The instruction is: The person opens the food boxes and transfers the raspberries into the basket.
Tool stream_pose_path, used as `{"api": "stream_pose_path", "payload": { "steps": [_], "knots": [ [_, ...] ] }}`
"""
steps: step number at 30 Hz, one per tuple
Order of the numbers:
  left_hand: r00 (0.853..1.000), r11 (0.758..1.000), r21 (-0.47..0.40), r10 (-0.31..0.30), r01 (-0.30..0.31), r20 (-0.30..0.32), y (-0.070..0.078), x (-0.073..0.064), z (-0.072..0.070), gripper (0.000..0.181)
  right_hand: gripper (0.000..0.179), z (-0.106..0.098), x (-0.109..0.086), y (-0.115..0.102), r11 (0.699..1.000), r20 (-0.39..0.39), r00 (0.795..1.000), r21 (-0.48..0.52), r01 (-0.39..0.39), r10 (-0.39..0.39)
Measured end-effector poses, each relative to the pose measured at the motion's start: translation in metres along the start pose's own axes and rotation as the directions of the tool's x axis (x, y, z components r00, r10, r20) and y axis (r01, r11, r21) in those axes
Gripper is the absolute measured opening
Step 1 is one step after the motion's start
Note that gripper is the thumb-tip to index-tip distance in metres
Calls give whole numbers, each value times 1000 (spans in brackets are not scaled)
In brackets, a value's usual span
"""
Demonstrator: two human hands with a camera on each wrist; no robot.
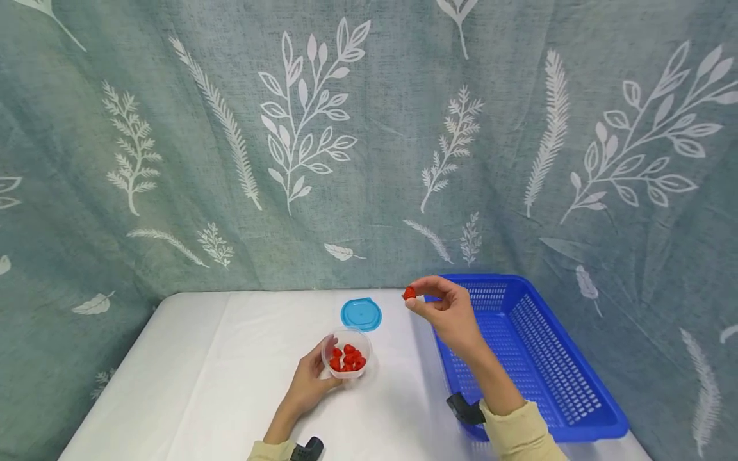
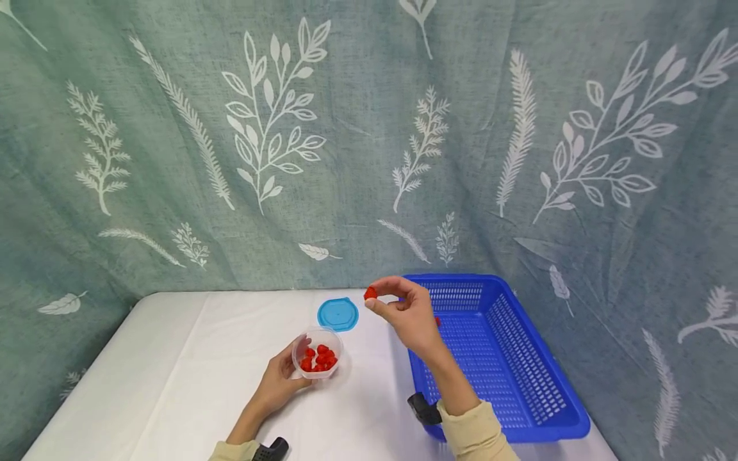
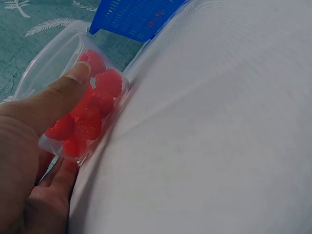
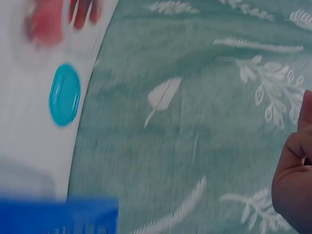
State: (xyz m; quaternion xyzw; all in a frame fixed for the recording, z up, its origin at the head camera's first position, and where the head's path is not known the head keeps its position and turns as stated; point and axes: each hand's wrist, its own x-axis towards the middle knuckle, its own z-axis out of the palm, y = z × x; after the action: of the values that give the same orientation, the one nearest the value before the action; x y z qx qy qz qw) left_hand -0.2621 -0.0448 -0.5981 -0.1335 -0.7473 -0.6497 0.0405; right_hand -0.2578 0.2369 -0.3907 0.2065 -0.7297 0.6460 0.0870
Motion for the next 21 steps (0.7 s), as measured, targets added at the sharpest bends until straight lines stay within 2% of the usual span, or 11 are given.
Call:
{"api": "stream_pose_path", "payload": {
  "steps": [5,11,15,21],
  "knots": [
    [1000,1000,16,18,-18,12,-1,-3,-1,90,26,-37,3,13,999,-28,1000,-44,-11,10],
    [1000,1000,-12,16,-16,21,-1,-8,-4,89,34,-73,-1,39,988,-110,993,-143,-54,38],
    [999,1000,3,20,-20,35,-1,-11,-7,90,36,-87,-5,55,980,-162,985,-178,-84,56],
    [999,999,39,34,-36,37,-2,-11,-6,90,36,-104,-1,79,960,-188,978,-245,-132,87]
  ]
}}
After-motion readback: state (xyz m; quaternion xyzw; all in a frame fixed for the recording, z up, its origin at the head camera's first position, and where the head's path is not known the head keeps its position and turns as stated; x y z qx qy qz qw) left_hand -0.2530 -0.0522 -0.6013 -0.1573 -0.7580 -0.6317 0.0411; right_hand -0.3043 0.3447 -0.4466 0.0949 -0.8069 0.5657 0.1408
